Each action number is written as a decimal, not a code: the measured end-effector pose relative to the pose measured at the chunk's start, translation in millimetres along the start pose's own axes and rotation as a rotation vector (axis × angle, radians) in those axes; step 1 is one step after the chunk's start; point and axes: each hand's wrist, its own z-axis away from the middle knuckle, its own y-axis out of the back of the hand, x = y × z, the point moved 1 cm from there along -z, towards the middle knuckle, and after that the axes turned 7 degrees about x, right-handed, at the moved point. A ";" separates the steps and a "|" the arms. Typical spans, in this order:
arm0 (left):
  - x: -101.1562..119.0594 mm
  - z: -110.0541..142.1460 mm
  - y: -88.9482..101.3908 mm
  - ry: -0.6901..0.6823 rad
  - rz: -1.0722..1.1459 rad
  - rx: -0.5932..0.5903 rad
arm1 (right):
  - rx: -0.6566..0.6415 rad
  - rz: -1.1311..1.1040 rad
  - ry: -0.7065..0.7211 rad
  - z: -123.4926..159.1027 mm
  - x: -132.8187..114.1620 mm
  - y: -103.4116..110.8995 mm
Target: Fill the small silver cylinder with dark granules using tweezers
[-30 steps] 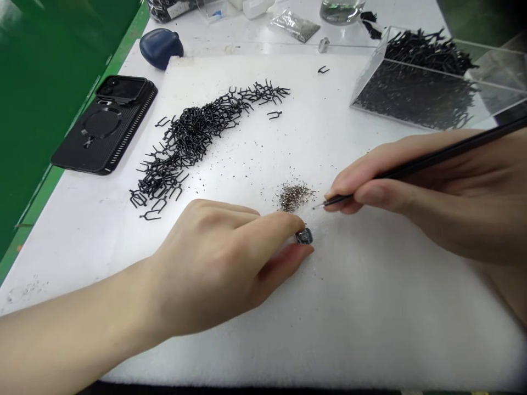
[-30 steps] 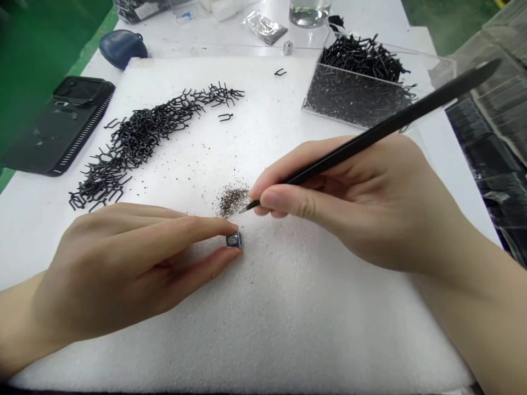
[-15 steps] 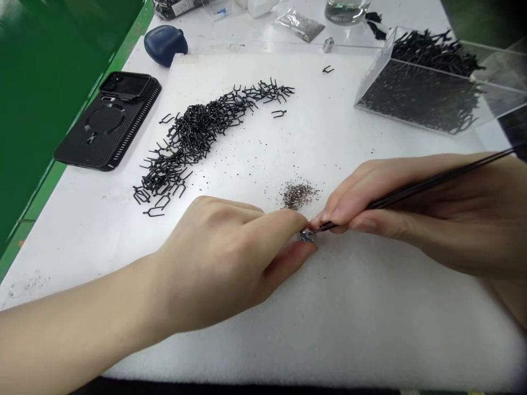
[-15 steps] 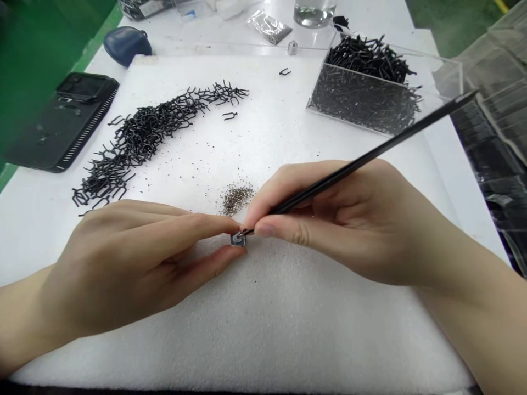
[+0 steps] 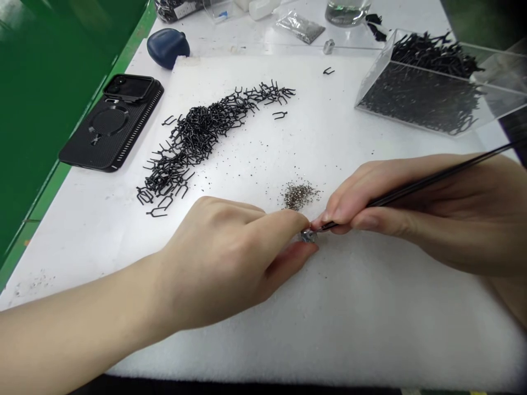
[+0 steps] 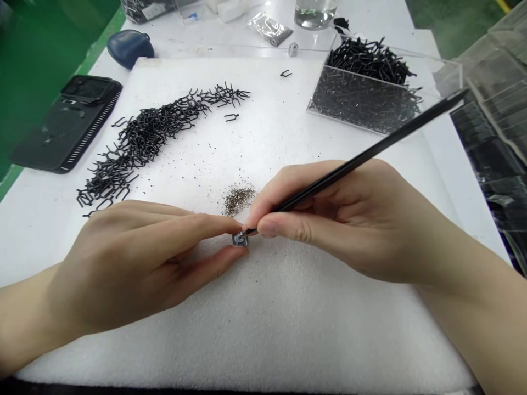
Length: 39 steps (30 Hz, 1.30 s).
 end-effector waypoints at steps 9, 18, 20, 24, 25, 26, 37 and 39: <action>-3.9 0.4 -1.9 0.000 0.024 0.026 | 0.011 0.010 -0.012 1.0 -0.4 -0.8; -1.4 1.3 0.5 0.007 0.027 0.016 | 0.025 -0.016 0.010 -0.3 -1.2 0.4; -1.2 0.6 0.8 0.011 0.024 0.021 | 0.027 -0.011 -0.001 -0.4 -2.5 0.3; -1.0 -0.4 0.7 0.017 0.016 0.003 | 0.008 -0.003 -0.016 -0.3 -3.7 -0.5; -1.0 -0.2 0.5 0.017 0.019 0.006 | 0.007 -0.006 -0.008 -0.2 -3.6 -0.6; -1.0 0.2 0.4 0.016 0.024 0.015 | 0.007 -0.007 0.003 -0.1 -3.4 -0.7; -2.4 1.5 -1.2 0.018 0.024 0.017 | 0.007 0.004 -0.005 -0.8 -0.7 -1.3; -2.7 1.2 -1.4 0.016 0.027 0.013 | 0.002 0.001 -0.013 -1.2 -0.7 -1.1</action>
